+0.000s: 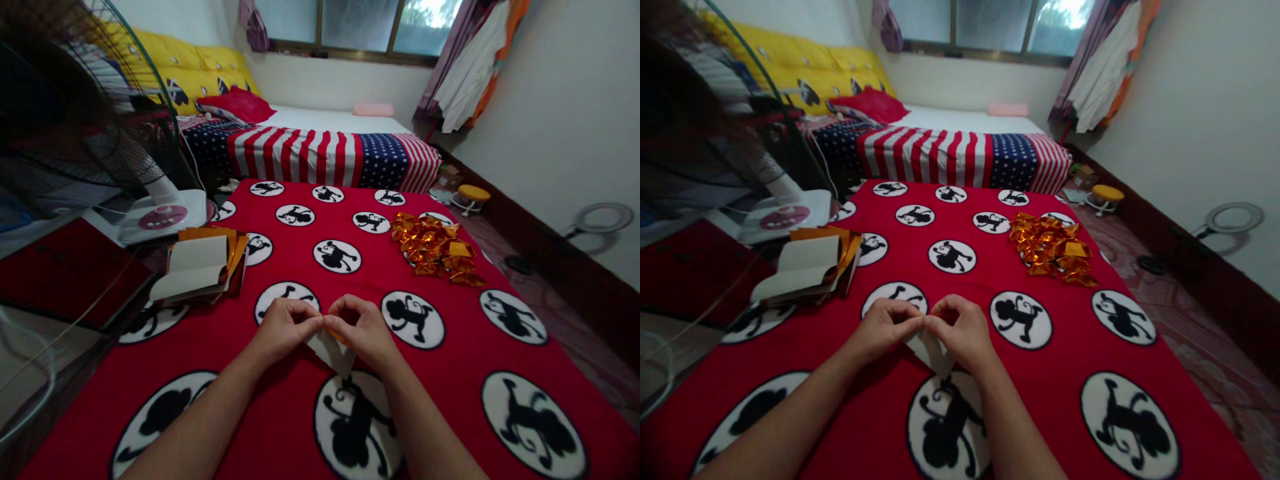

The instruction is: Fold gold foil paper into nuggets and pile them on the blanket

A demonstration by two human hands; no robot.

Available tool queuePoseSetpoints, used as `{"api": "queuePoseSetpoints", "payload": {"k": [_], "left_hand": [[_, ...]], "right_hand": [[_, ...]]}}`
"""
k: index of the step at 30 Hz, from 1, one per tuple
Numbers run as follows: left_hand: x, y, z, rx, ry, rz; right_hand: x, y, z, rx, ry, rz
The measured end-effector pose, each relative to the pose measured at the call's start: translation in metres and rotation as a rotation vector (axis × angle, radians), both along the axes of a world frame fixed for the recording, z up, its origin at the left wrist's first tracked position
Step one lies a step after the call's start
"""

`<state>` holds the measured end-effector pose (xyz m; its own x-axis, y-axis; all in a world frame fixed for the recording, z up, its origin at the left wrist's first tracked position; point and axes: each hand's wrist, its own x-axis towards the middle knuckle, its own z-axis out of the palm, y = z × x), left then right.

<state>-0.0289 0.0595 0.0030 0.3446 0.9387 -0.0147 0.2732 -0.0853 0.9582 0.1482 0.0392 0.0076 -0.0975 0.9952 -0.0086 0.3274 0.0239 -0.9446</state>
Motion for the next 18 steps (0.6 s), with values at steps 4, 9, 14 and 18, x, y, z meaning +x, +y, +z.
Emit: {"api": "queuePoseSetpoints", "payload": {"k": [4,9,14,18], "left_hand": [[0.000,0.000,0.001,0.016,-0.005,-0.020],[0.001,0.000,0.001,0.023,0.002,-0.024],[0.001,0.001,0.000,0.007,-0.007,-0.011],[-0.003,0.004,0.000,-0.007,0.022,0.025]], "right_hand": [[-0.002,0.002,-0.003,-0.020,0.026,0.013],[0.000,0.001,-0.004,0.016,-0.020,0.000],[0.002,0.002,-0.006,0.007,-0.043,-0.009],[0.009,0.004,-0.008,-0.030,0.007,0.022]]}}
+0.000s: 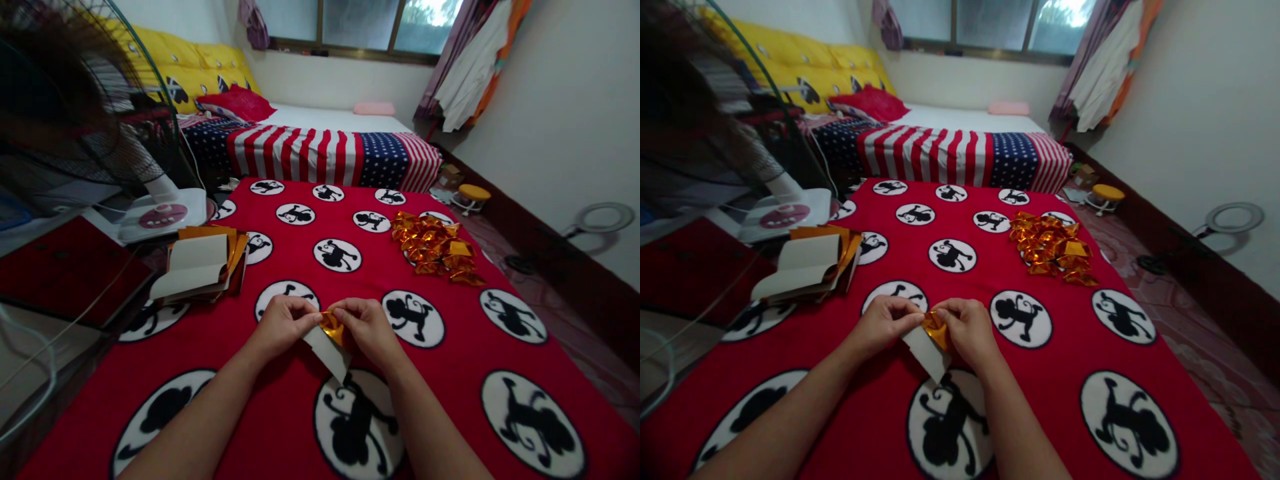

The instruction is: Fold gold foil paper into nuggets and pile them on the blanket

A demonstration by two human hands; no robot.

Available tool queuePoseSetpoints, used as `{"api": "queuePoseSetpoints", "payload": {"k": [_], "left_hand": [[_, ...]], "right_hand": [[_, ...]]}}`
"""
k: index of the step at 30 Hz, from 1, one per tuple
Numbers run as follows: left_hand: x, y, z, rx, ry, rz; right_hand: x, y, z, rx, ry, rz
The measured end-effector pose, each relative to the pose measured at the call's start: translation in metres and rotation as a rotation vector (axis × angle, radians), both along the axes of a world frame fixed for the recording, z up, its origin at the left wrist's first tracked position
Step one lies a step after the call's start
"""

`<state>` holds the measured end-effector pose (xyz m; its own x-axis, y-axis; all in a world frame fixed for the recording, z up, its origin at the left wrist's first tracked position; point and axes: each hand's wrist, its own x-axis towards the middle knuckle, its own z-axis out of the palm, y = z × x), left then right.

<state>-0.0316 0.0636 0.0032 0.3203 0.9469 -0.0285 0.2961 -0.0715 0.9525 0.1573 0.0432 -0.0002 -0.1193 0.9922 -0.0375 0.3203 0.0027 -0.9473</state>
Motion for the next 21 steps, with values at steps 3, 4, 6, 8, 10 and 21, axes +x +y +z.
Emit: {"api": "queuePoseSetpoints", "payload": {"k": [3,4,6,8,10,21], "left_hand": [[-0.005,0.004,0.001,0.042,0.082,0.091],[-0.007,0.006,0.002,0.065,0.118,0.120],[-0.011,0.009,0.003,0.107,0.175,0.143],[-0.014,0.011,0.003,0.154,0.203,0.131],[-0.017,0.013,0.002,0.210,0.239,0.122],[-0.011,0.018,-0.008,0.552,0.547,0.160]], "right_hand": [[0.008,0.000,0.000,-0.030,0.049,-0.030],[0.011,0.000,0.000,-0.045,0.070,-0.037],[0.015,-0.001,-0.001,-0.076,0.109,-0.022],[0.016,-0.002,-0.001,-0.088,0.128,0.019],[0.017,-0.003,-0.001,-0.072,0.152,0.074],[0.018,-0.004,-0.007,0.135,-0.103,0.171]]}}
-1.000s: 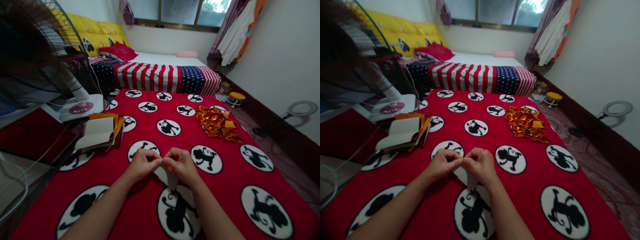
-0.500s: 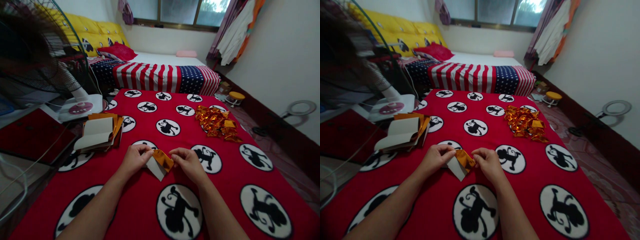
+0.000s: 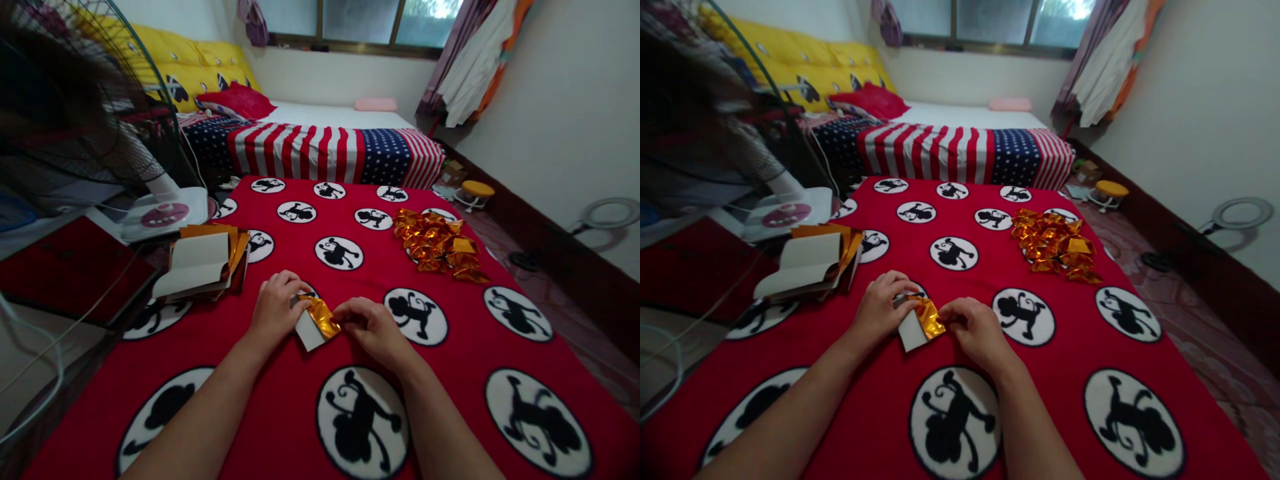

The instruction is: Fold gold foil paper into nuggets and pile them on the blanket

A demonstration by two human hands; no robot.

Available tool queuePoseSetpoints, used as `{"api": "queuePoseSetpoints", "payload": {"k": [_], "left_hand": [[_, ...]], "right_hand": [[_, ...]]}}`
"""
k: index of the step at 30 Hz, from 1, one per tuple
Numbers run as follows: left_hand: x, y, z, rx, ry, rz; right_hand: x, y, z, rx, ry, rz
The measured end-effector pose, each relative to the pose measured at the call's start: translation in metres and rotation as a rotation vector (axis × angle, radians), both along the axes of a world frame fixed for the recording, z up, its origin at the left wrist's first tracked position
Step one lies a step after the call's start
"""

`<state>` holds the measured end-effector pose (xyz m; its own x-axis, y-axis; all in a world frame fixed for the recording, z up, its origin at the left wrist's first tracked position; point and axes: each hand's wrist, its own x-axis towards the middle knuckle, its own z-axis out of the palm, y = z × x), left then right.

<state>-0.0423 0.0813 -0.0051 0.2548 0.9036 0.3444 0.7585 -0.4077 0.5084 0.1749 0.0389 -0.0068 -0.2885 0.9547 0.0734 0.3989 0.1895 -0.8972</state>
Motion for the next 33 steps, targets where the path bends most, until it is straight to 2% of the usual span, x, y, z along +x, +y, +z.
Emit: {"api": "queuePoseSetpoints", "payload": {"k": [2,4,6,11,16,19,23,30,33], "left_hand": [[0.003,-0.003,0.000,0.004,-0.042,-0.096],[0.005,-0.006,-0.002,-0.050,-0.122,-0.235],[0.007,-0.009,-0.003,-0.104,-0.194,-0.318],[0.008,-0.015,0.005,-0.122,-0.166,-0.340],[0.010,-0.034,0.026,-0.075,0.105,-0.339],[0.014,-0.049,0.029,-0.058,0.221,-0.334],[0.013,-0.056,0.021,-0.026,0.240,-0.374],[0.005,-0.043,0.001,0.085,0.145,-0.509],[0.002,-0.038,-0.004,0.108,0.123,-0.527]], "right_hand": [[0.001,0.000,0.000,0.028,-0.032,0.007],[0.001,0.000,0.001,0.058,-0.055,0.018],[0.000,0.000,0.002,0.102,-0.078,0.029],[-0.001,0.000,0.001,0.190,-0.120,0.033],[0.000,0.001,-0.001,0.192,-0.093,0.038],[0.001,0.000,-0.001,0.176,-0.091,0.041],[0.001,-0.001,0.001,0.173,-0.109,0.055],[0.000,-0.002,0.000,0.171,-0.080,0.052],[0.000,-0.002,-0.001,0.176,-0.064,0.040]]}}
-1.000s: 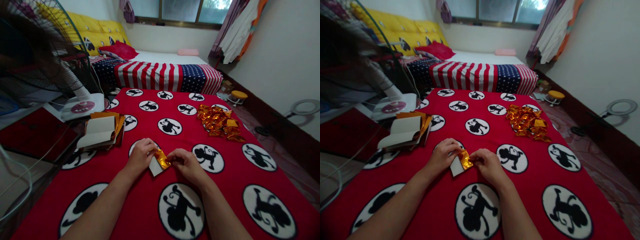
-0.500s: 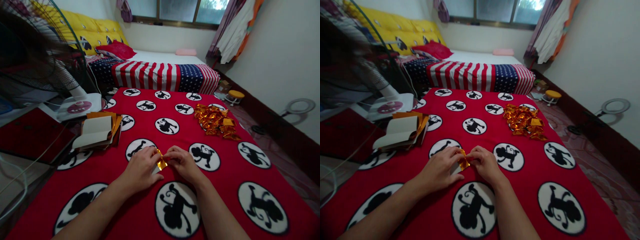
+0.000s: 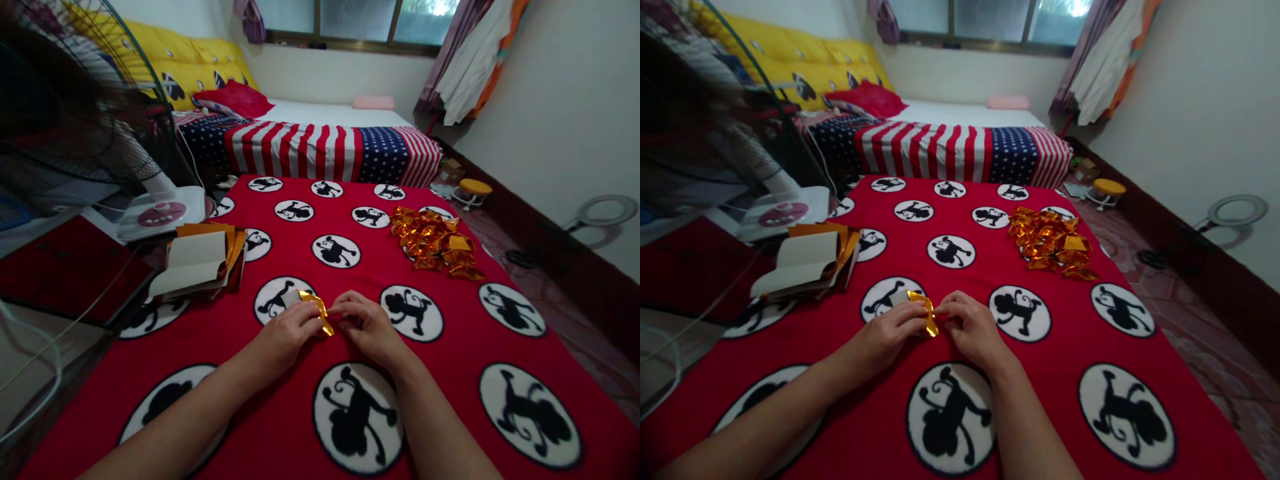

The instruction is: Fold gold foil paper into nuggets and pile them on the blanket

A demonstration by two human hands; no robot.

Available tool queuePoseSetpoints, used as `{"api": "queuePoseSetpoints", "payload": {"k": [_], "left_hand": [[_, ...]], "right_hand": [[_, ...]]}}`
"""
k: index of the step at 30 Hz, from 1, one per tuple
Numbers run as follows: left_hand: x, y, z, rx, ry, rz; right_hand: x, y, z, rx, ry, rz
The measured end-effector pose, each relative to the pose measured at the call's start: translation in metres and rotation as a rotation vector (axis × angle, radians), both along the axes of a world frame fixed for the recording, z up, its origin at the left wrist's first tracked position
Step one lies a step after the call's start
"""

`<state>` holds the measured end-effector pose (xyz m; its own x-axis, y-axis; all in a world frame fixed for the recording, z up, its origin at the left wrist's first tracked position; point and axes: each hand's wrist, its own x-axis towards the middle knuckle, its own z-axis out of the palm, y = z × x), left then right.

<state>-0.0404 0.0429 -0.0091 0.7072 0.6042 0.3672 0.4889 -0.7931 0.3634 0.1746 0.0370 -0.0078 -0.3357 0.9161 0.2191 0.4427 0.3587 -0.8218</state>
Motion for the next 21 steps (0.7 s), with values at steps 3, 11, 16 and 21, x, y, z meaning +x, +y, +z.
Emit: {"api": "queuePoseSetpoints", "payload": {"k": [3,11,16,21], "left_hand": [[-0.004,0.002,-0.002,-0.006,-0.090,0.040],[-0.009,-0.003,0.005,-0.098,-0.181,0.074],[-0.009,-0.013,0.012,-0.025,0.007,0.035],[-0.009,-0.021,0.008,0.133,0.047,0.078]], "right_hand": [[-0.001,-0.001,0.000,0.007,0.027,-0.007],[-0.006,-0.002,-0.001,0.058,0.071,0.019],[-0.004,-0.002,-0.002,0.118,-0.093,0.064],[-0.002,-0.003,-0.001,0.128,-0.181,0.082]]}}
